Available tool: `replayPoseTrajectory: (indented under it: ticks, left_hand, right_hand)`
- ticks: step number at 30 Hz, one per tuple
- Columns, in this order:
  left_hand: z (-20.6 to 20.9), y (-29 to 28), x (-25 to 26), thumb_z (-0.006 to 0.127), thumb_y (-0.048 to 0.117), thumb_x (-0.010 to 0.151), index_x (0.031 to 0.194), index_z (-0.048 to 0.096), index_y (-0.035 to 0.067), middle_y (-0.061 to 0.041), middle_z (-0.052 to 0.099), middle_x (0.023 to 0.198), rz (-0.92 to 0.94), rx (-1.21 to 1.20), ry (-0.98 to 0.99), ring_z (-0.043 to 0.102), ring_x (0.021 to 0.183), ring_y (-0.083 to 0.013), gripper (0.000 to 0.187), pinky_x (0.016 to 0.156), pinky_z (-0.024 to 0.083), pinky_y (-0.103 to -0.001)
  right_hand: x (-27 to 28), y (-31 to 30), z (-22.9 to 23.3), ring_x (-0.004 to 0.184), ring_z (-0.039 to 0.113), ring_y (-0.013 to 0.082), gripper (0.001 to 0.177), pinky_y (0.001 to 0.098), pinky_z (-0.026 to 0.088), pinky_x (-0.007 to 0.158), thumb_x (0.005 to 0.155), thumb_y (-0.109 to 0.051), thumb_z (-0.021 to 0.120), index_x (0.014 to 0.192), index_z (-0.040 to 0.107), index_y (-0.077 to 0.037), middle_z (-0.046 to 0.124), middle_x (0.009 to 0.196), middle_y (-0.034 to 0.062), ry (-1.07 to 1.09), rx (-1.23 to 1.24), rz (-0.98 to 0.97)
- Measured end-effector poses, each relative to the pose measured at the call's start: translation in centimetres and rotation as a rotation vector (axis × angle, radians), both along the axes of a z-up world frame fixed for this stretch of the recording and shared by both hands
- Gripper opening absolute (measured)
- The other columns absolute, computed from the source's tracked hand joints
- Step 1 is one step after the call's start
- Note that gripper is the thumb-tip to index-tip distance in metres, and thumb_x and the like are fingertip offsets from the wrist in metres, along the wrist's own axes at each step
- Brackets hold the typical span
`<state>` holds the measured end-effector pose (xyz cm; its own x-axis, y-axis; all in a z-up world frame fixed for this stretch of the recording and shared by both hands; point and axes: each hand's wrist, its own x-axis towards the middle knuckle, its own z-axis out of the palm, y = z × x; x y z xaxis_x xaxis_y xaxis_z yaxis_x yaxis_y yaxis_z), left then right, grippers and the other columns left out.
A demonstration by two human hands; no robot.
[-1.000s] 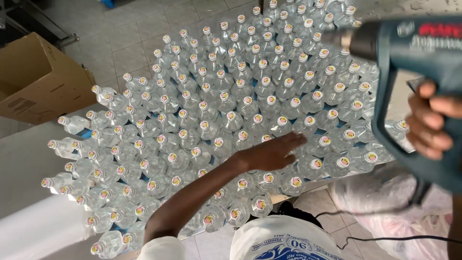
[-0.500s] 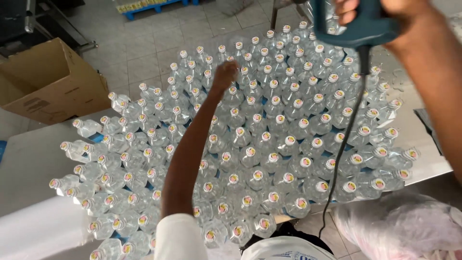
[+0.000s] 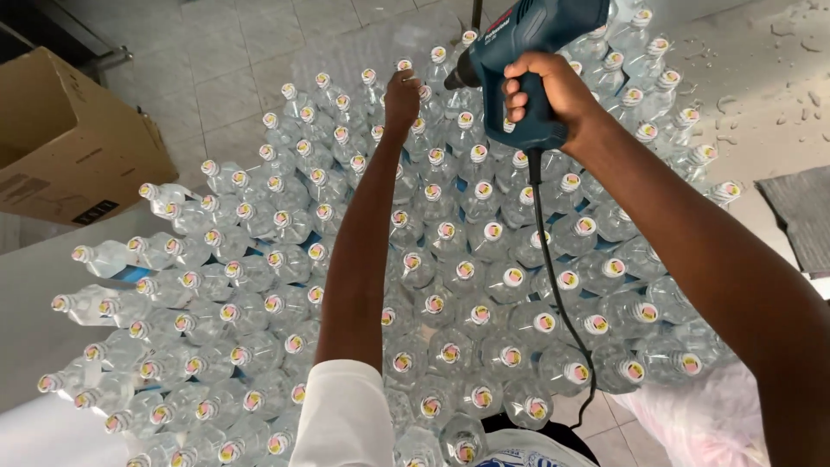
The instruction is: Using a heat gun to shrink-wrap plastic seals on water bottle caps and inspecting the finished product.
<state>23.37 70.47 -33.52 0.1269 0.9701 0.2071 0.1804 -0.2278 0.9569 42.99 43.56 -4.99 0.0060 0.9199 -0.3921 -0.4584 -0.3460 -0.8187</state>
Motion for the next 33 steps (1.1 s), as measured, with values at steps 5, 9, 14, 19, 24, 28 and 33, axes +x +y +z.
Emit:
replayPoseTrajectory:
  ticks: [5, 9, 14, 19, 24, 28, 33]
  left_hand:
    - [3.8, -2.4, -1.4, 0.05, 0.003, 0.099, 0.142, 0.063, 0.018, -0.005, 0.081, 0.12, 0.186, -0.188, -0.05, 0.078, 0.112, -0.0205, 0.047, 0.091, 0.06, -0.036]
    - [3.1, -0.1, -3.9, 0.044, -0.023, 0.085, 0.141, 0.061, 0.007, -0.018, 0.076, 0.123, 0.342, 0.109, -0.037, 0.075, 0.115, -0.0299, 0.066, 0.088, 0.068, -0.04]
    - [5.0, -0.2, -6.1, 0.039, -0.024, 0.09, 0.144, 0.056, 0.012, -0.02, 0.072, 0.144, 0.178, 0.235, 0.152, 0.075, 0.127, -0.0387, 0.067, 0.086, 0.066, -0.046]
    - [4.4, 0.8, -5.1, 0.039, -0.022, 0.093, 0.157, 0.047, 0.004, -0.021, 0.057, 0.16, 0.04, 0.367, 0.432, 0.045, 0.152, -0.0435, 0.07, 0.124, 0.041, -0.057]
    - [3.3, 1.1, -4.6, 0.046, 0.007, 0.119, 0.174, 0.028, 0.004, -0.016, 0.019, 0.181, -0.057, 0.596, 0.871, 0.014, 0.169, -0.0372, 0.058, 0.14, 0.019, -0.055]
    - [3.4, 0.7, -5.1, 0.039, 0.024, 0.121, 0.17, 0.027, -0.004, -0.024, 0.025, 0.178, -0.24, 0.6, 1.036, 0.02, 0.165, -0.0416, 0.058, 0.135, 0.018, -0.056]
    - [5.5, 0.6, -6.3, 0.034, 0.017, 0.125, 0.174, 0.009, -0.002, -0.025, 0.009, 0.182, -0.013, 0.545, 0.827, 0.01, 0.172, -0.0415, 0.058, 0.143, 0.016, -0.054]
  right_hand:
    - [-0.4, 1.1, -0.7, 0.057, 0.049, 0.0039, 0.005, 0.0209, 0.042, 0.051, 0.091, -0.019, 0.066, 0.091, 0.061, -0.018, 0.056, 0.077, -0.0057, -0.014, 0.094, 0.114]
    - [-2.2, 2.2, -1.9, 0.056, 0.049, 0.005, 0.003, 0.0223, 0.041, 0.05, 0.089, -0.019, 0.064, 0.091, 0.063, -0.017, 0.055, 0.076, -0.0052, 0.008, 0.103, 0.104]
    - [-4.1, 3.4, -3.7, 0.054, 0.047, 0.0078, 0.004, 0.0253, 0.042, 0.05, 0.089, -0.018, 0.065, 0.091, 0.062, -0.015, 0.055, 0.074, -0.0029, 0.023, 0.156, 0.104]
    - [-4.9, 2.6, -3.3, 0.052, 0.049, 0.0093, 0.005, 0.0272, 0.044, 0.048, 0.089, -0.016, 0.066, 0.094, 0.063, -0.014, 0.056, 0.073, -0.001, -0.045, 0.188, 0.038]
    - [-2.8, 0.5, -1.3, 0.052, 0.05, 0.0058, 0.012, 0.0247, 0.043, 0.047, 0.09, -0.017, 0.068, 0.102, 0.065, -0.017, 0.058, 0.073, -0.0047, 0.073, 0.18, -0.05]
    - [-1.5, -3.0, 3.0, 0.054, 0.048, 0.007, 0.012, 0.0262, 0.04, 0.049, 0.09, -0.018, 0.064, 0.102, 0.061, -0.018, 0.054, 0.075, -0.0049, 0.083, 0.22, -0.074]
    - [-1.1, -4.8, 3.4, 0.053, 0.047, 0.0055, 0.011, 0.0245, 0.039, 0.049, 0.088, -0.018, 0.065, 0.099, 0.062, -0.019, 0.054, 0.075, -0.0058, 0.07, 0.187, -0.036]
